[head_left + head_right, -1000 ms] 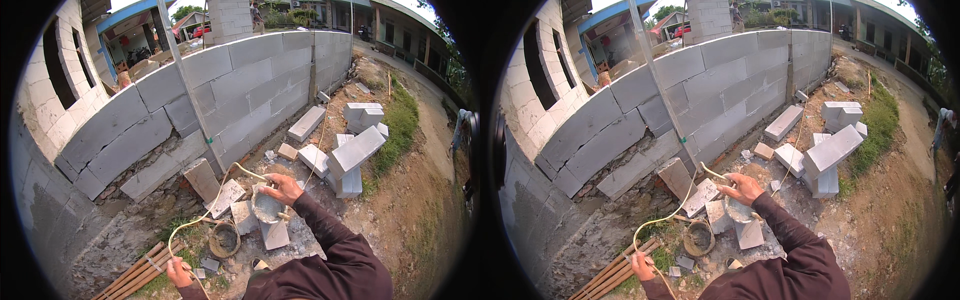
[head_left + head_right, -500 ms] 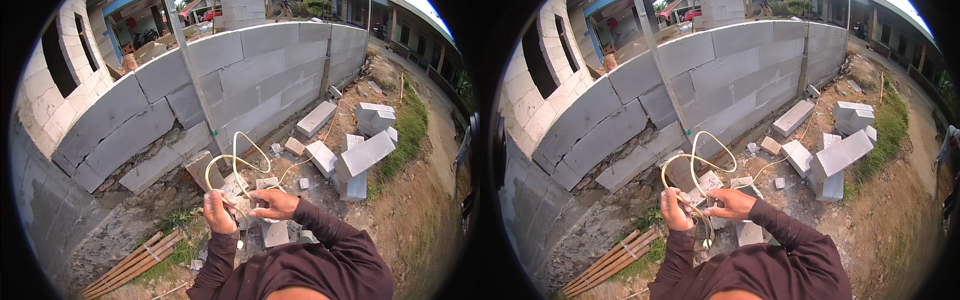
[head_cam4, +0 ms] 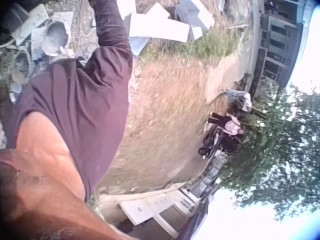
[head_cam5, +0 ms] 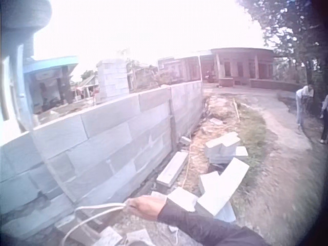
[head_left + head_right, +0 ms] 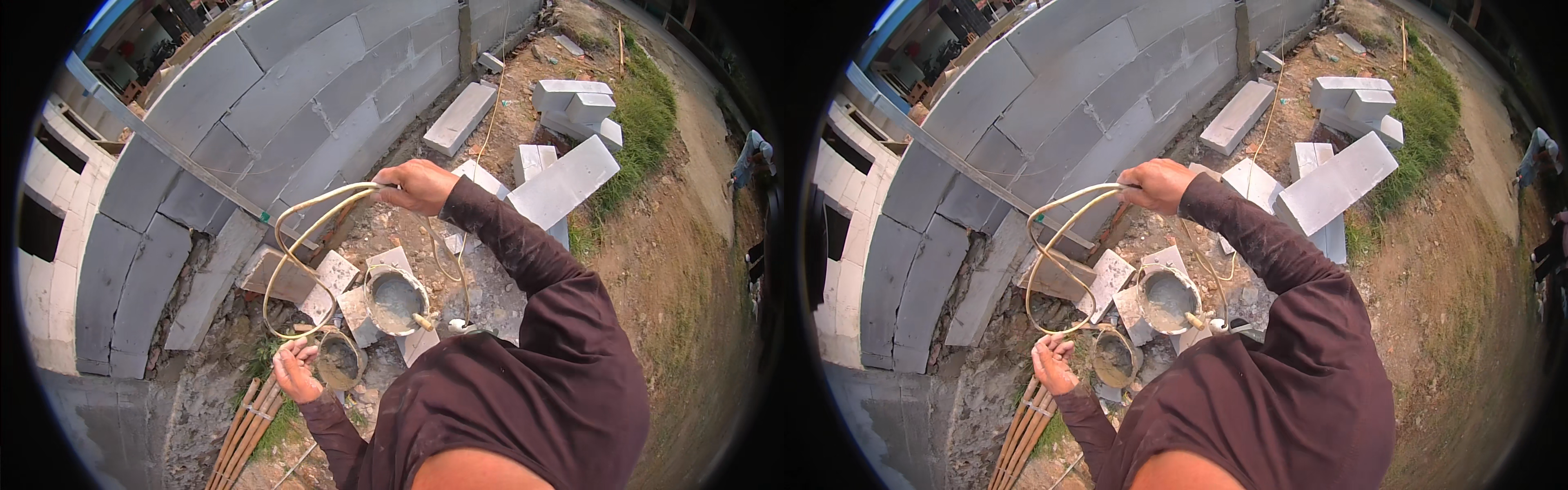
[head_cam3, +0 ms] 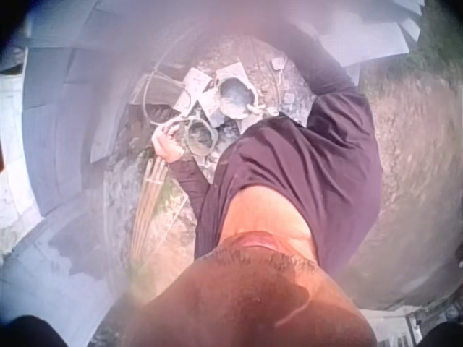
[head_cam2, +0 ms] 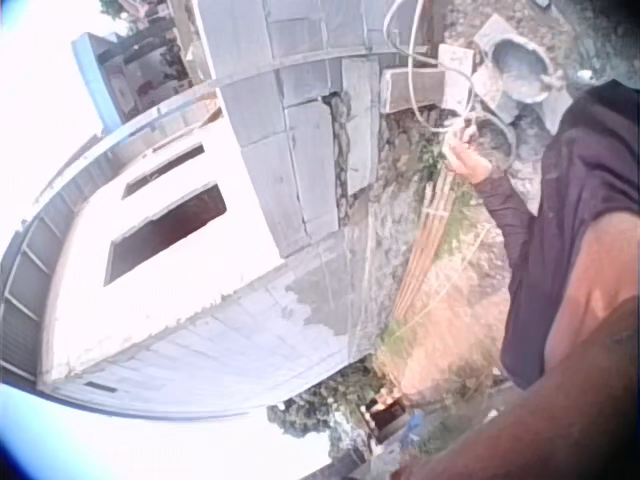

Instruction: The person applies mortar to a partially built wall and places concrete blocks to extend the structure. They use a trowel to spread mortar, position blocks, and tap them into place, repeating the process along the wall.

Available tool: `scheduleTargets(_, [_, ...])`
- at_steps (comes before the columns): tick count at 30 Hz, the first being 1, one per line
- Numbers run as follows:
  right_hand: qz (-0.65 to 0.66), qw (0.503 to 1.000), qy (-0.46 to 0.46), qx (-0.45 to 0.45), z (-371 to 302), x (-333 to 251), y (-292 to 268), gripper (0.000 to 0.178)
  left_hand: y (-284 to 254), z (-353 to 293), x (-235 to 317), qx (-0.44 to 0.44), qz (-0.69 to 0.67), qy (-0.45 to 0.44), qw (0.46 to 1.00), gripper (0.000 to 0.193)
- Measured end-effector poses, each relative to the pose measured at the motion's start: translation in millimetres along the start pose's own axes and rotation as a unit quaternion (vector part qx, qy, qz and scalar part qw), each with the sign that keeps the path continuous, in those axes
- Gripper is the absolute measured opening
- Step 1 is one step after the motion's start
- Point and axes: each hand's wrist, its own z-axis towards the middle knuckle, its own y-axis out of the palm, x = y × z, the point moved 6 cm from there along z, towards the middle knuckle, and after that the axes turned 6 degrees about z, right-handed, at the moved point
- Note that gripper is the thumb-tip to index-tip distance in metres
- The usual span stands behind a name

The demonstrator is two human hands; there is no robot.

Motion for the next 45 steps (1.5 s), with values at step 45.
scheduleTargets(45, [-0.028, 0.884, 0.302, -0.357, -247.2, 113.3, 494.7, 0.027, -500.0, -552.7, -329.8, 0.460, 0.112, -0.463, 0.750, 0.034])
